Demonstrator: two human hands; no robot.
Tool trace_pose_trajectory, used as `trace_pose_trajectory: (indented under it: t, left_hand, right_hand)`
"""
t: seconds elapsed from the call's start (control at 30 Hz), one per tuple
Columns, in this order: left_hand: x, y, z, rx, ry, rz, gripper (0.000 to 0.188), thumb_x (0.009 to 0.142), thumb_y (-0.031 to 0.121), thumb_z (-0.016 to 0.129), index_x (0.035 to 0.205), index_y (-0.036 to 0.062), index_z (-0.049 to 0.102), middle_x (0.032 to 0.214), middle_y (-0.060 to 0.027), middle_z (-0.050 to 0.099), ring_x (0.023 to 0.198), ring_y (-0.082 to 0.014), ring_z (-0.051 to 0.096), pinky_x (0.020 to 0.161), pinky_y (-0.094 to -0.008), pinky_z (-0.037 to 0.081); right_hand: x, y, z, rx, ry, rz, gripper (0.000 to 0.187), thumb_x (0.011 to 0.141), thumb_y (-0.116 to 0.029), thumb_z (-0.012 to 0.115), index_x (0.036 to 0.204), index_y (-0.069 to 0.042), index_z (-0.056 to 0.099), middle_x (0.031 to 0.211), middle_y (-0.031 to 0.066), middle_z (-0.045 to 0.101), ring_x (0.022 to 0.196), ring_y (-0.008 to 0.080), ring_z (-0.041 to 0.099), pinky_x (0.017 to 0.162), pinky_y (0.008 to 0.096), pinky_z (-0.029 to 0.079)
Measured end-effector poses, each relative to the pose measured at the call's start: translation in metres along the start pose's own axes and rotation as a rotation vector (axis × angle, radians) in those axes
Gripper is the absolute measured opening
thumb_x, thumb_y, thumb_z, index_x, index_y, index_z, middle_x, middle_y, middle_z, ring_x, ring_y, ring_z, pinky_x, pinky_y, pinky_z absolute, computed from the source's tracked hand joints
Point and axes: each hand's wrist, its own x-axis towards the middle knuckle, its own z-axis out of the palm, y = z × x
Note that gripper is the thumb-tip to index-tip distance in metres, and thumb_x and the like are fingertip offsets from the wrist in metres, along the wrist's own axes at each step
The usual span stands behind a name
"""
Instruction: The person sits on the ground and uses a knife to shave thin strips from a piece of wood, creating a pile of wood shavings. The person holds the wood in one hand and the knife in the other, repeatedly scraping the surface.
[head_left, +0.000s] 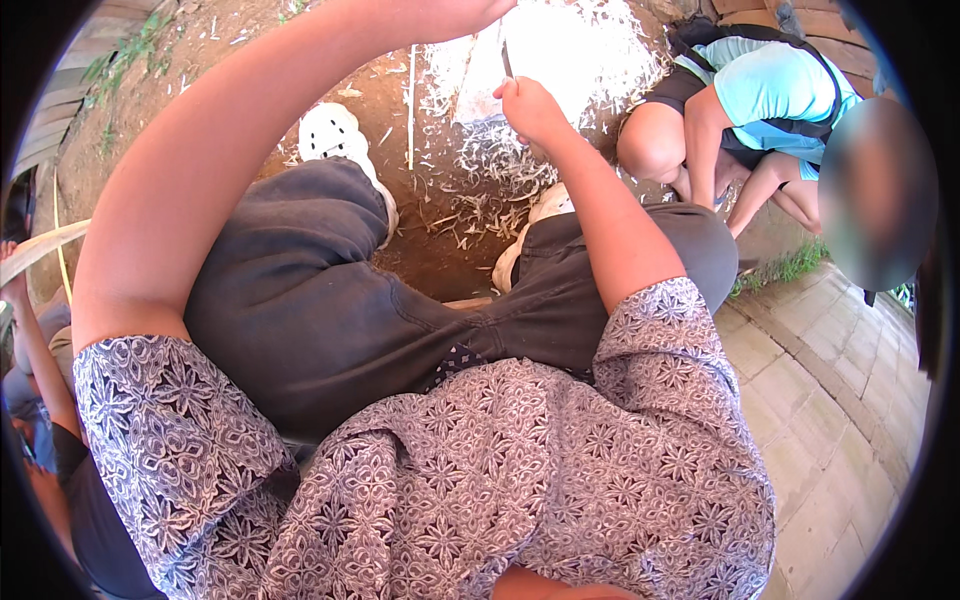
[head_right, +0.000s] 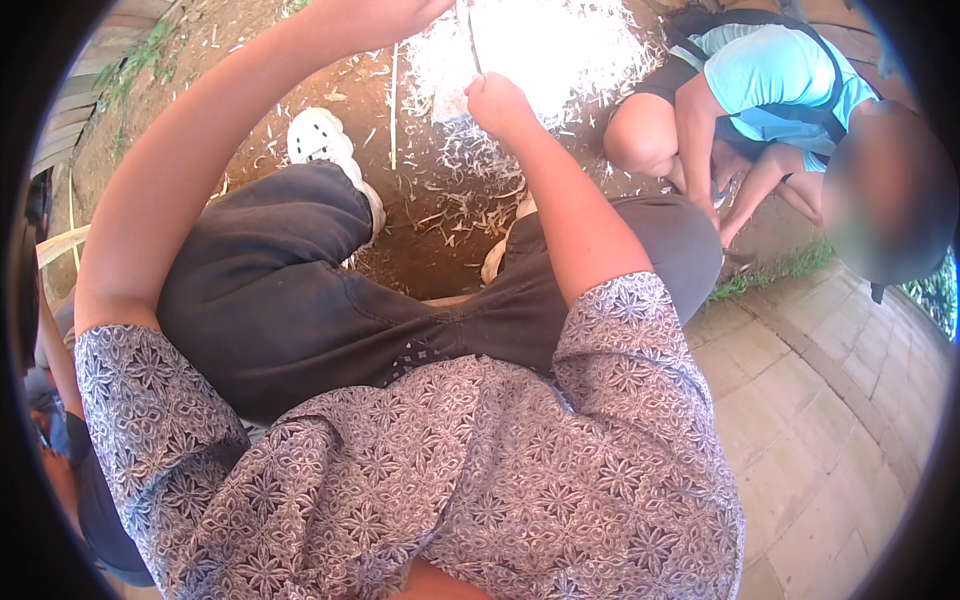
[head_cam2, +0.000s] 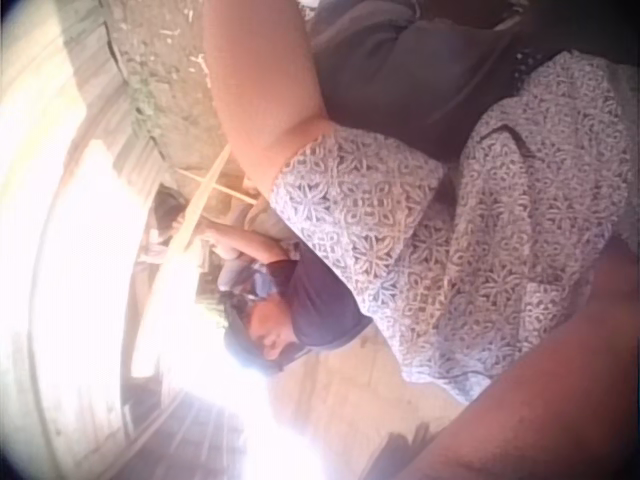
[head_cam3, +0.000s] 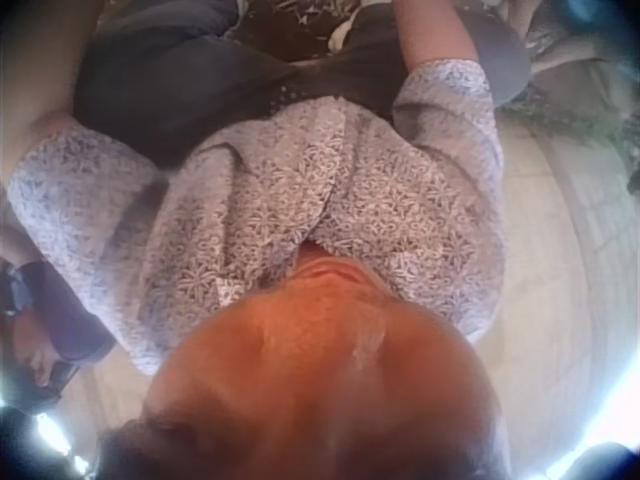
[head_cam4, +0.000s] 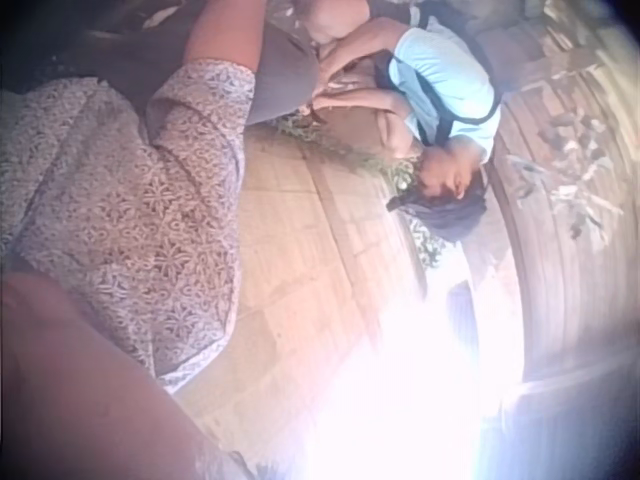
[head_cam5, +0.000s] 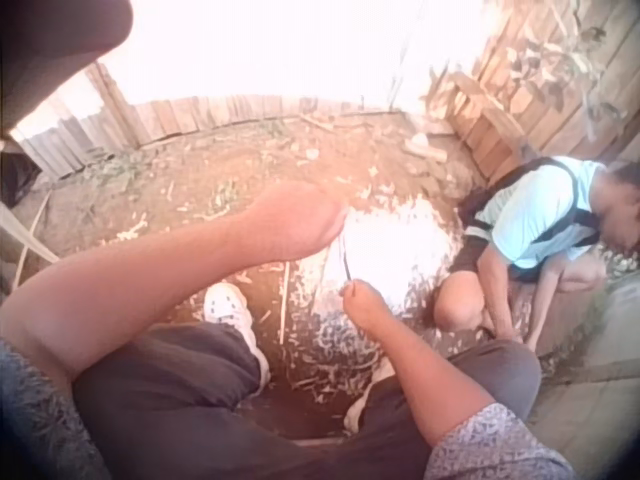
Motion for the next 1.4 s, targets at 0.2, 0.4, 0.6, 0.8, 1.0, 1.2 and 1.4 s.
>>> trace_pose_trajectory:
  t: [0.2,0.4,0.6,0.8,1.0,1.2,1.4]
  left_hand:
    - [-0.008,-0.016,0.004,-0.081,0.059,-0.073,0.035,0.096,0.024,0.050,0.081,-0.0019,0.068,0.079,-0.0282,0.069,0.074,-0.0464,0.069,0.068,-0.0560,0.054]
    - [-0.016,-0.022,0.007,-0.094,0.020,-0.103,0.035,0.094,0.026,0.051,0.081,-0.0011,0.070,0.082,-0.0284,0.070,0.076,-0.0467,0.069,0.070,-0.0554,0.055]
    - [-0.013,-0.009,-0.003,-0.018,-0.054,0.038,0.033,0.091,0.027,0.054,0.081,0.0018,0.072,0.080,-0.0235,0.072,0.074,-0.0423,0.070,0.067,-0.0527,0.055]
    - [-0.017,-0.011,0.010,-0.095,0.056,0.071,0.029,0.091,0.025,0.056,0.075,0.0056,0.071,0.077,-0.0201,0.072,0.070,-0.0385,0.071,0.062,-0.0518,0.054]
    - [-0.019,-0.014,0.016,-0.044,0.141,0.105,0.025,0.088,0.022,0.058,0.074,0.0051,0.071,0.072,-0.0195,0.070,0.063,-0.0365,0.070,0.057,-0.0495,0.055]
    - [-0.011,-0.013,0.013,-0.065,0.126,0.088,0.026,0.087,0.021,0.058,0.073,0.0037,0.071,0.073,-0.0208,0.071,0.065,-0.0368,0.071,0.057,-0.0486,0.056]
    - [-0.009,-0.012,0.010,-0.033,0.051,0.101,0.025,0.086,0.019,0.057,0.074,0.0023,0.072,0.074,-0.0210,0.072,0.067,-0.0363,0.072,0.057,-0.0488,0.056]
  right_hand:
    - [0.012,0.037,0.001,-0.109,-0.245,0.155,0.030,0.103,-0.024,0.046,0.102,0.000,0.064,0.077,0.0121,0.063,0.057,0.0225,0.060,0.056,0.0412,0.050]
    - [0.003,0.010,-0.004,0.307,0.143,-0.003,0.037,0.100,-0.027,0.059,0.124,0.001,0.061,0.068,0.0008,0.051,0.047,0.0103,0.046,0.043,0.0297,0.041]
    - [0.023,-0.010,0.004,0.330,0.308,-0.102,0.043,0.089,-0.024,0.075,0.123,0.001,0.063,0.066,0.0002,0.056,0.048,0.0101,0.049,0.043,0.0286,0.041]
    - [0.049,-0.001,0.030,0.099,0.530,-0.078,0.033,0.082,-0.028,0.080,0.101,-0.003,0.069,0.080,0.0108,0.071,0.071,0.0214,0.068,0.070,0.0369,0.054]
    - [0.041,-0.007,0.039,0.103,0.605,-0.138,0.025,0.085,-0.025,0.077,0.095,-0.004,0.070,0.081,0.0122,0.073,0.073,0.0240,0.069,0.073,0.0382,0.054]
    - [0.046,0.007,0.035,0.102,0.621,-0.185,0.018,0.089,-0.022,0.071,0.091,-0.004,0.070,0.077,0.0133,0.072,0.070,0.0253,0.068,0.071,0.0393,0.054]
    - [0.054,0.011,0.037,0.196,0.642,-0.221,0.017,0.086,-0.020,0.069,0.087,-0.004,0.069,0.073,0.0123,0.071,0.066,0.0238,0.066,0.069,0.0381,0.053]
